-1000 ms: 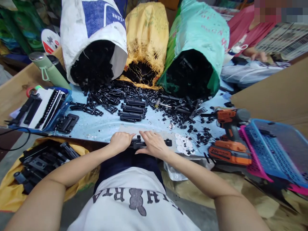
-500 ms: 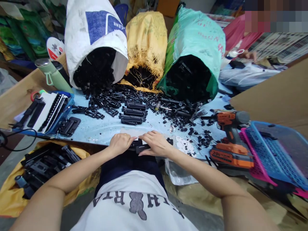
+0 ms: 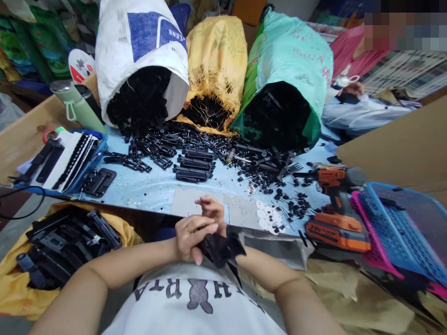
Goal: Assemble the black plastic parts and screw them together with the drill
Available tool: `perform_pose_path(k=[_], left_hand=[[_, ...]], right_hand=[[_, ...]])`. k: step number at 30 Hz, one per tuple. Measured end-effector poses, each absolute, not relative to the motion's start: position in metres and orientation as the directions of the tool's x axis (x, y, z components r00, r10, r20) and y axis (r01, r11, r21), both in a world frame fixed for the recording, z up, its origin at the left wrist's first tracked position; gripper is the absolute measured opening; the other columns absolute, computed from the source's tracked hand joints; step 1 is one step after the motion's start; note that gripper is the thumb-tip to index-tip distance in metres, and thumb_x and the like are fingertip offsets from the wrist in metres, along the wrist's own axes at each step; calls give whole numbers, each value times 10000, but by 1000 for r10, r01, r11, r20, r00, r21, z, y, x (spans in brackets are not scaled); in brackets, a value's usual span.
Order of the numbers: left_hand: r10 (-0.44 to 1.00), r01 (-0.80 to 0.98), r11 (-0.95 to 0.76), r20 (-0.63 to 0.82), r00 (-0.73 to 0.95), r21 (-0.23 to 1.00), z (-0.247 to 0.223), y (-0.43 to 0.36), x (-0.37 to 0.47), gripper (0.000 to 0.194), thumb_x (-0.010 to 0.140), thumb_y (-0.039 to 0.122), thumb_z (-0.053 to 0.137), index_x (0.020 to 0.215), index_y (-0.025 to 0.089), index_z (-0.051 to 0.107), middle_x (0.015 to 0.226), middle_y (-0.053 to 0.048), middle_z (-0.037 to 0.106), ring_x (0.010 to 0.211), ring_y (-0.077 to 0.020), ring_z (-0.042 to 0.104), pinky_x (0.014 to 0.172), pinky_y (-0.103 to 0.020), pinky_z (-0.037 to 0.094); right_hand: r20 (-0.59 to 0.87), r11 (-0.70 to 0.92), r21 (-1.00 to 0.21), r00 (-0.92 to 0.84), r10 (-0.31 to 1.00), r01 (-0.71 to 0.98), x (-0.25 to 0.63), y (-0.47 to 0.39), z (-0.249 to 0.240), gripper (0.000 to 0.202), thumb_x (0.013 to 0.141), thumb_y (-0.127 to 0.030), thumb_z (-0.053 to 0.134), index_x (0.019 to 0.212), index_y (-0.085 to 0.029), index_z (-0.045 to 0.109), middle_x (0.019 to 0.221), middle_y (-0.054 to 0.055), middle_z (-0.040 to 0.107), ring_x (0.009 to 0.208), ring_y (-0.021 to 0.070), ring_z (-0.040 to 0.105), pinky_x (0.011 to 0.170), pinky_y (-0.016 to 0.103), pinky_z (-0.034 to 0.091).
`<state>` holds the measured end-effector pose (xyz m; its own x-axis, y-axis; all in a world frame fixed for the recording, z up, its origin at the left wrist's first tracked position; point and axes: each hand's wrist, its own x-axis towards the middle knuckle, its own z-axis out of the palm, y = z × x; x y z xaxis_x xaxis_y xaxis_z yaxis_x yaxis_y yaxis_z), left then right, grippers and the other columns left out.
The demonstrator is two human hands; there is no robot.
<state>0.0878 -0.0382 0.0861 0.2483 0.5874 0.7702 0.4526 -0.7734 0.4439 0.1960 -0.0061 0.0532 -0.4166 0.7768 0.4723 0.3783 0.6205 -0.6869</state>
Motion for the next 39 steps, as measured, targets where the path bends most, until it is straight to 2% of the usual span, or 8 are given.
perform_pose_path(k=[4,8,12,17,25,30,34,39], left_hand=[[472,666,-731,816,335,149,57,-7,72,582,859,631,310,1143,205,586,933,-106,651,926,-214,609,765,-325,485],[616,779,-626,593,518,-30,33,31,53,374,816,431,585,1133,233,604,1036,-90,647,1000,-241,582,818,-354,451],[766,852,-523,439,470,1,27,66,50,368,780,346,653,1124,227,606,1130,-106,620,1047,-263,550,808,-387,426],[799,889,-450,482,359,83,32,83,49,530,771,445,638,1227,195,536,1154,-126,597,1119,-277,497,901,-419,371],[903,967,-14,419,-97,254,65,155,-24,398,871,398,471,1146,123,556,1101,-152,590,1061,-287,489,852,-400,405],[851,879,385,259,-456,282,80,254,-70,468,871,429,413,1091,43,560,1077,-216,570,1059,-327,487,835,-412,427],[858,849,450,131,-497,279,83,291,-75,362,832,305,456,1014,30,603,1056,-234,580,1062,-337,491,832,-424,438],[720,822,345,433,-542,454,86,262,-79,342,819,250,445,1074,42,538,1092,-215,558,1079,-308,504,899,-433,416]], right_hand=[[587,639,-713,-252,769,289,191,66,50,363,933,-422,206,1069,-207,465,1181,139,505,1123,232,484,916,426,419],[588,637,-607,-270,762,475,208,188,62,231,899,-377,408,948,-193,540,1049,106,570,1055,222,497,936,396,388],[498,549,-441,-315,808,710,204,302,75,213,898,-296,410,983,-161,550,1050,120,563,1035,223,470,942,380,365],[372,378,-222,-280,885,899,174,390,97,269,893,-166,360,1092,-89,525,1129,173,531,1064,243,443,912,374,370],[266,40,-134,-4,964,990,156,441,107,326,800,-87,474,1112,0,515,1046,249,578,1032,298,509,848,409,398],[402,128,-242,-21,915,962,186,400,126,320,828,-277,519,1025,-37,595,985,230,623,994,323,549,846,465,408],[441,294,-624,15,897,724,229,320,124,371,786,-454,571,957,-135,648,936,121,671,871,242,605,815,407,464],[126,102,-961,76,989,256,298,203,80,475,661,-530,677,936,-143,665,846,75,688,685,170,620,678,342,522]])
